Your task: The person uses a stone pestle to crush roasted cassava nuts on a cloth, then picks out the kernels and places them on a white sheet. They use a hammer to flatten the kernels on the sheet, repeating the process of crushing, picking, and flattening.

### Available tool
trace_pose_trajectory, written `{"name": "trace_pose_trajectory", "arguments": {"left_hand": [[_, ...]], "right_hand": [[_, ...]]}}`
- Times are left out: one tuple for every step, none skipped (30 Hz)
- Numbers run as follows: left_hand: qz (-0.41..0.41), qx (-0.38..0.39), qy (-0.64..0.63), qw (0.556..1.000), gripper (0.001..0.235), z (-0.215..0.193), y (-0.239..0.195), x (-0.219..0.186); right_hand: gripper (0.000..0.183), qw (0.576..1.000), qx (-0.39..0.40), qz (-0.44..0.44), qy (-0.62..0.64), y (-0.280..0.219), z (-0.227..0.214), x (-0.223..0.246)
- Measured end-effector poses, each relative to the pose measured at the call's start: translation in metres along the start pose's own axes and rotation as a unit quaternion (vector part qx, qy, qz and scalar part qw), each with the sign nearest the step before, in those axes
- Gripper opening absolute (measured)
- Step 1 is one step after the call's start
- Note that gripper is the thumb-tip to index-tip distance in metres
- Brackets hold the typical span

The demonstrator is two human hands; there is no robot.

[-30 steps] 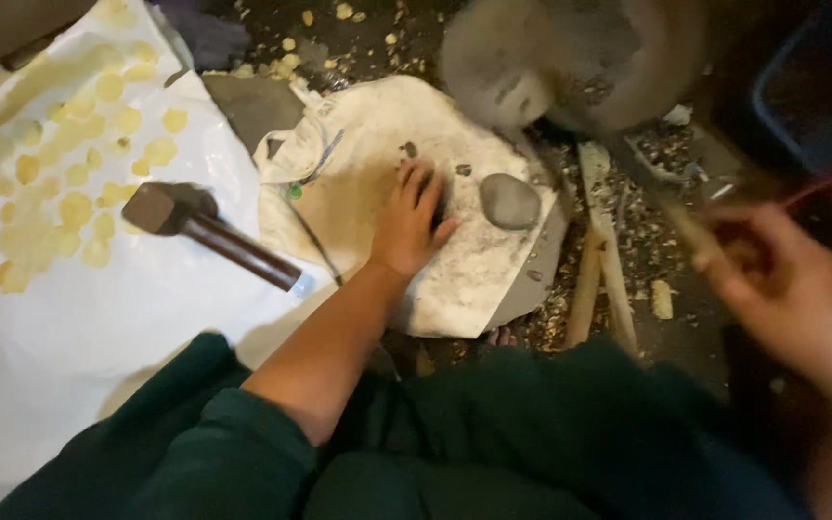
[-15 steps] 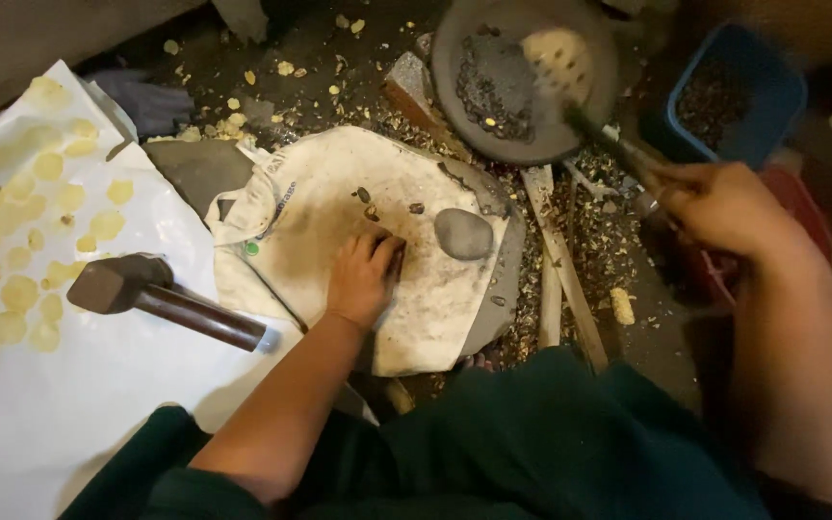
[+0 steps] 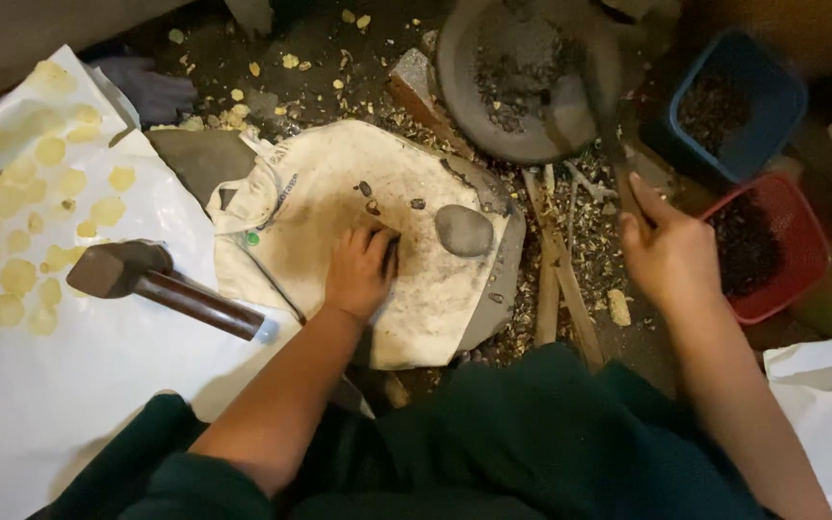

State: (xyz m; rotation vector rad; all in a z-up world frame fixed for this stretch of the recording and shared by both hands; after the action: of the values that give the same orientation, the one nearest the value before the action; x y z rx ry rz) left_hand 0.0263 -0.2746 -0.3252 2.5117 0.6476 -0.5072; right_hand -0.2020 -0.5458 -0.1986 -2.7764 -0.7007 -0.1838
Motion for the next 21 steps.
{"name": "trace_pose_trajectory", "arguments": {"left_hand": [[-0.002, 0.0, 0.0, 1.0, 0.027, -0.002, 0.002, -0.002], [0.003, -0.004, -0.003, 1.0, 0.025, -0.005, 0.003, -0.004], [0.007, -0.009, -0.005, 1.0, 0.023, -0.009, 0.005, -0.007], [0.004, -0.008, -0.005, 1.0, 0.023, -0.008, 0.003, -0.007], [-0.005, -0.014, -0.005, 1.0, 0.03, -0.008, 0.003, -0.006], [-0.012, -0.021, -0.004, 1.0, 0.037, -0.009, 0.003, -0.005], [-0.014, -0.021, -0.003, 1.0, 0.037, 0.001, -0.001, 0.004], [-0.01, -0.02, -0.002, 1.0, 0.036, 0.011, -0.006, 0.013], [-0.006, -0.019, -0.001, 1.0, 0.034, 0.021, -0.01, 0.022], [-0.01, -0.017, 0.002, 1.0, 0.034, 0.021, -0.009, 0.024], [-0.013, -0.008, -0.004, 1.0, 0.031, 0.022, -0.008, 0.027], [-0.018, 0.005, -0.011, 1.0, 0.027, 0.024, -0.011, 0.028], [-0.024, 0.01, -0.009, 1.0, 0.027, 0.024, -0.013, 0.029], [-0.035, 0.011, -0.035, 0.999, 0.022, 0.026, -0.01, 0.03], [-0.047, 0.013, -0.061, 0.997, 0.017, 0.028, -0.008, 0.032], [-0.05, 0.015, -0.06, 0.997, 0.017, 0.027, -0.003, 0.026], [-0.056, 0.034, -0.042, 0.997, 0.018, 0.028, 0.001, 0.021], [-0.064, 0.053, -0.027, 0.996, 0.019, 0.03, 0.002, 0.014], [-0.069, 0.057, -0.029, 0.996, 0.019, 0.033, 0.001, 0.01], [-0.084, 0.061, -0.013, 0.994, 0.017, 0.037, 0.002, 0.009], [-0.099, 0.065, 0.004, 0.993, 0.017, 0.04, 0.004, 0.009]], "right_hand": [[0.055, 1.0, 0.001, -0.001, -0.001, -0.001, 0.012, -0.015], [0.053, 0.989, -0.108, -0.098, -0.014, -0.004, 0.008, -0.016], [0.051, 0.957, -0.215, -0.194, -0.025, -0.013, 0.006, -0.018], [0.051, 0.957, -0.213, -0.195, -0.026, -0.004, 0.01, -0.019], [0.051, 0.975, -0.156, -0.156, 0.026, 0.01, 0.021, -0.026], [0.051, 0.985, -0.1, -0.116, 0.079, 0.023, 0.032, -0.032], [0.051, 0.985, -0.099, -0.118, 0.079, 0.037, 0.051, -0.044], [0.049, 0.99, -0.064, -0.079, 0.1, 0.054, 0.076, -0.06], [0.048, 0.991, -0.029, -0.04, 0.12, 0.071, 0.102, -0.076], [0.048, 0.991, -0.024, -0.043, 0.121, 0.079, 0.101, -0.073], [0.052, 0.998, 0.016, -0.051, 0.031, 0.088, 0.106, -0.069], [0.056, 0.995, 0.06, -0.058, -0.061, 0.093, 0.113, -0.069], [0.056, 0.994, 0.067, -0.061, -0.061, 0.075, 0.11, -0.044], [0.037, 0.975, -0.066, -0.19, -0.092, 0.056, 0.087, -0.002], [0.021, 0.922, -0.198, -0.312, -0.118, 0.027, 0.066, 0.038], [0.021, 0.922, -0.194, -0.313, -0.117, 0.016, 0.076, 0.069], [0.034, 0.921, -0.109, -0.375, 0.008, 0.002, 0.091, 0.106], [0.052, 0.895, -0.019, -0.425, 0.132, -0.017, 0.104, 0.14], [0.052, 0.896, -0.012, -0.425, 0.132, -0.012, 0.124, 0.137], [0.052, 0.892, -0.016, -0.443, 0.082, -0.007, 0.144, 0.138], [0.053, 0.886, -0.02, -0.461, 0.031, -0.002, 0.164, 0.138]]}}
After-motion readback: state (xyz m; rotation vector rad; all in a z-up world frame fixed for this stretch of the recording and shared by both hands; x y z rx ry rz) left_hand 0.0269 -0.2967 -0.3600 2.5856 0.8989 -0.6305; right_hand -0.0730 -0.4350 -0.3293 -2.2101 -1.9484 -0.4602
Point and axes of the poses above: each hand's wrist, its own y-axis towards the middle knuckle, its own z-axis out of the palm, x = y × z, the point moved 7 cm from there along y, towards the middle knuckle, and after that the axes turned 2 degrees about -x, right-handed, at the moved point
